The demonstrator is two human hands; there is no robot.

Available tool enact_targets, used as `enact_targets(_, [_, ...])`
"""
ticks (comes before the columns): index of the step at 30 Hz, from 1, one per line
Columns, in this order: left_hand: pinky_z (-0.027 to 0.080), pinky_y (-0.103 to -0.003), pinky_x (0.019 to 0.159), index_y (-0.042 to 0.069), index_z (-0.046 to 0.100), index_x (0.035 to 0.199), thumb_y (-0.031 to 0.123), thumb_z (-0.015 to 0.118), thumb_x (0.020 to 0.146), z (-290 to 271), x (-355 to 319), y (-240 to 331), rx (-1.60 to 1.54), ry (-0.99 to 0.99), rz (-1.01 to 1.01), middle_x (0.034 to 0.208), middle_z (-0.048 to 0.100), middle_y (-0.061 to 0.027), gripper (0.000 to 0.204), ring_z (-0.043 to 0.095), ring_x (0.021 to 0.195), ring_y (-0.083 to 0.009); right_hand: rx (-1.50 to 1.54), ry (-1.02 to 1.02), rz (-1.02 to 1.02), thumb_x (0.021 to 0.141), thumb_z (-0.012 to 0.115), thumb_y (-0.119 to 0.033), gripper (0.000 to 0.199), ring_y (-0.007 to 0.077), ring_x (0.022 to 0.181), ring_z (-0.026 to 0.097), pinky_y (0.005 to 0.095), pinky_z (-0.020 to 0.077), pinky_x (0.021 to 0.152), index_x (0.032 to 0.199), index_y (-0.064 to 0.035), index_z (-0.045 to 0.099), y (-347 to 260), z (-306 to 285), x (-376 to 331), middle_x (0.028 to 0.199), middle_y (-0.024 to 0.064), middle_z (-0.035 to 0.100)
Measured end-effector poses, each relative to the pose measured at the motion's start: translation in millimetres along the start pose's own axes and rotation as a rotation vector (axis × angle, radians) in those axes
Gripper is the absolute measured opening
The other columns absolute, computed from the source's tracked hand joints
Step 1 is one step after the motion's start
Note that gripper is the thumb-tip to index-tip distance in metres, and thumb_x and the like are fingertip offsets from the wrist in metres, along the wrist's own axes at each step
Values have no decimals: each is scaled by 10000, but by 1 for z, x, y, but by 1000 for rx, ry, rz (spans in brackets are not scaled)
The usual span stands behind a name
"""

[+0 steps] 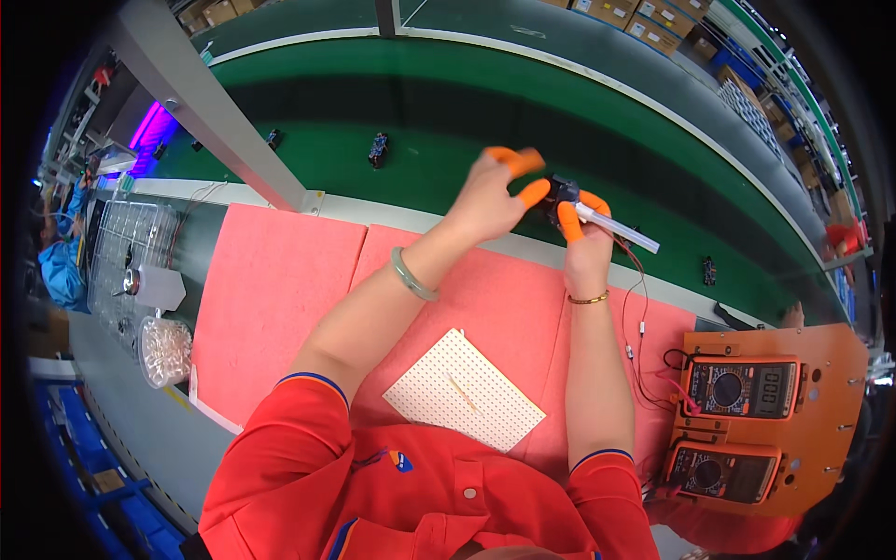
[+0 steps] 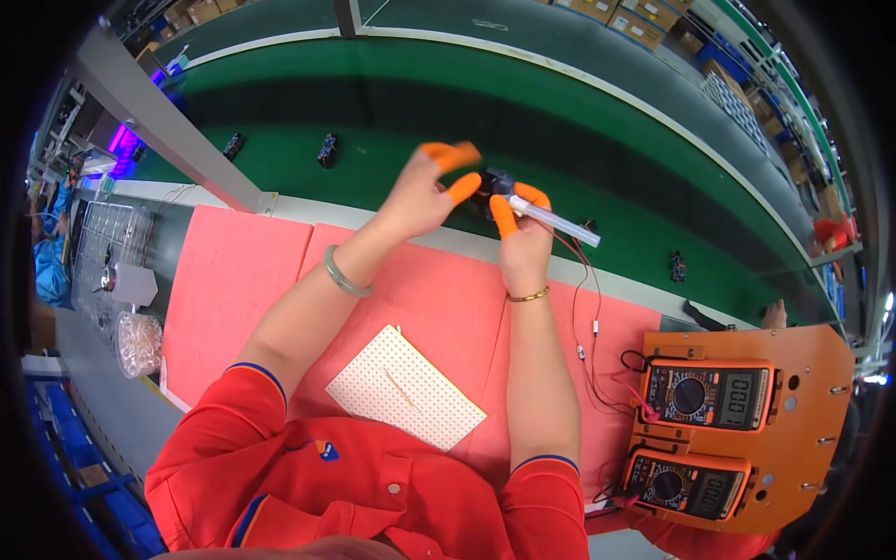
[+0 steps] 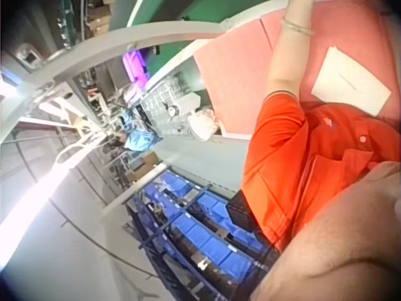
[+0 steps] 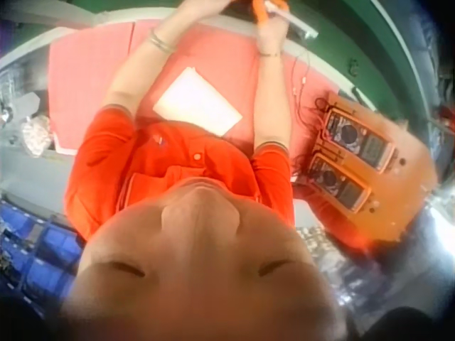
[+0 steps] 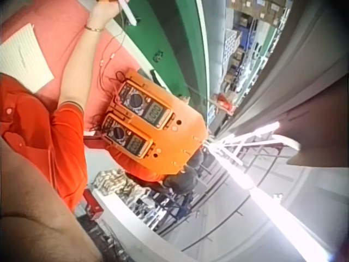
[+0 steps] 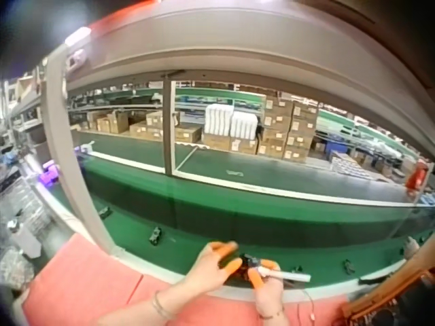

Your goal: Testing small electronic components using multimeters and a testing rig on a production floor.

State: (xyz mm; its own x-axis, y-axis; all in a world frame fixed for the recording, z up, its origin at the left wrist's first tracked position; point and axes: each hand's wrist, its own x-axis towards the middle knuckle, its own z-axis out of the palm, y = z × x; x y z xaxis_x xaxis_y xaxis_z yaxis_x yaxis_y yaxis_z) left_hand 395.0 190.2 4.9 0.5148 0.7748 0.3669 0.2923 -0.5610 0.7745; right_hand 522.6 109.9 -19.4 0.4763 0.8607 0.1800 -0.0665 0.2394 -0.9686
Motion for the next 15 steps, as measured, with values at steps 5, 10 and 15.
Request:
enact_targets(5, [411, -380, 802, 72, 429, 1146, 287, 607, 708, -72, 11, -38, 841, 244, -444, 1078, 459, -198, 519, 454, 986, -330, 272, -11, 56, 786, 534, -45, 263, 162, 898, 510, 308, 435, 783, 1027, -30, 432, -12, -15, 4, 983, 84, 505])
enact_targets(10, [434, -346, 765, 51, 491, 1089, 169, 600, 709, -97, 1, -99, 760, 204, -457, 1045, 499, -172, 413, 522, 916, -314, 524, -81, 85, 796, 511, -40, 293, 190, 921, 509, 374, 413, 827, 1078, -30, 433, -12, -17, 9, 1008, 84, 506])
enact_targets(15, [432, -231, 728, 4, 487, 1101, 104, 612, 719, -60, 16, -70, 68, 33, -425, 958, 557, -76, 414, 529, 811, -131, 510, -35, 103, 792, 498, -43, 290, 174, 922, 505, 359, 405, 835, 1078, -31, 450, -9, -32, 14, 1002, 77, 510])
